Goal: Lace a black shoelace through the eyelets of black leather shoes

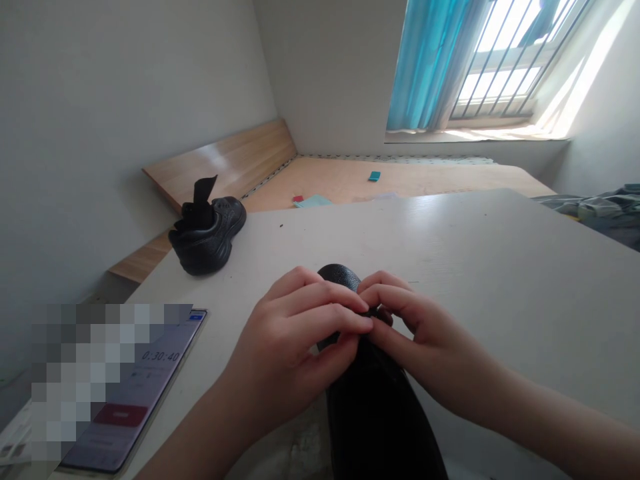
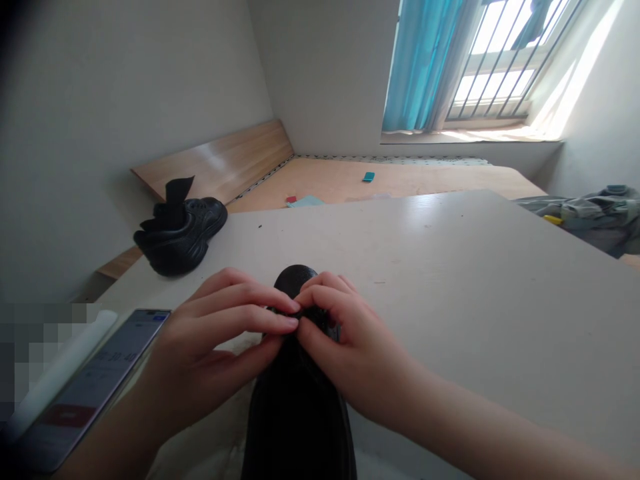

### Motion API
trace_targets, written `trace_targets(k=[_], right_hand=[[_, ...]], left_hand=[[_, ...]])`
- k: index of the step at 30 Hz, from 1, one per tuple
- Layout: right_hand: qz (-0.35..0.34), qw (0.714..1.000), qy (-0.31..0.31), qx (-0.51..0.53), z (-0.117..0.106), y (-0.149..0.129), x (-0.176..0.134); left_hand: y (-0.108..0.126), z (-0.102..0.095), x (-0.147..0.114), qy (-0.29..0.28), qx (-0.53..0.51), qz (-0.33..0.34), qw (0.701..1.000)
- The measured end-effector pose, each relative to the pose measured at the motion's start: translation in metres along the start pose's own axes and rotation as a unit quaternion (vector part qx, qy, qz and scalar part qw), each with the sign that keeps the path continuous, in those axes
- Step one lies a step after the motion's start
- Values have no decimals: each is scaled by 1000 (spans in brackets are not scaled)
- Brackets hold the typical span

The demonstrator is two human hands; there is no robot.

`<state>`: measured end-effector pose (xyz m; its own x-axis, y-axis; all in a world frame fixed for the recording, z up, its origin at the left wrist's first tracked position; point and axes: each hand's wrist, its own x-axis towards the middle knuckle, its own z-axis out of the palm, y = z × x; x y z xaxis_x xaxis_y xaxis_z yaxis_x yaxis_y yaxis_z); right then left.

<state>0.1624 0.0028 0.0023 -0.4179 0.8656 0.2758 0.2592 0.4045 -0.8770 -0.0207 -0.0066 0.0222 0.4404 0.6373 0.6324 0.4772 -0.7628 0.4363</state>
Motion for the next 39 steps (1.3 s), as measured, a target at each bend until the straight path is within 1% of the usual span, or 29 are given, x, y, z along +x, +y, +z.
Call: trace_targets(k=[4,7,10,14,17,21,26,27,29,32,34,37,39], right_hand=[[83,991,-35,99,-10,-1,3],[105,983,-61,137,-16,0,6],[117,980,-72,145,-18,0,7],[133,977,-57,155,-16,-1,5],[141,977,-45,154,-15,-1,4],[145,976,-49,153,-14,0,5],[217,964,-21,153,-13,8,8],[217,966,-16,142,-12,9,8],[192,975,-19,111,-13,11,9],[144,986,-53,71,-16,12,9],[119,989,-67,58,-18,13,10],[93,992,-57,59,-20,14,11],[88,992,-57,72,-20,13,12]], left_hand=[[0,0,-3,8,37,-3,999],[0,1,-4,3,50,-8,999],[1,1,-5,2,43,-14,999],[2,-1,-4,0,24,-24,999],[1,-2,-3,-6,19,-14,1000],[0,-4,-2,-14,14,-6,1000],[-4,-8,-2,-36,3,-25,999],[-5,-9,-2,-43,5,-33,999],[-6,-12,-3,-64,6,-56,996],[-7,-14,-4,-92,-11,-103,990],[-7,-13,-4,-94,-24,-125,987],[-6,-9,-3,-84,-27,-135,987],[-5,-7,-3,-84,-27,-138,987]])
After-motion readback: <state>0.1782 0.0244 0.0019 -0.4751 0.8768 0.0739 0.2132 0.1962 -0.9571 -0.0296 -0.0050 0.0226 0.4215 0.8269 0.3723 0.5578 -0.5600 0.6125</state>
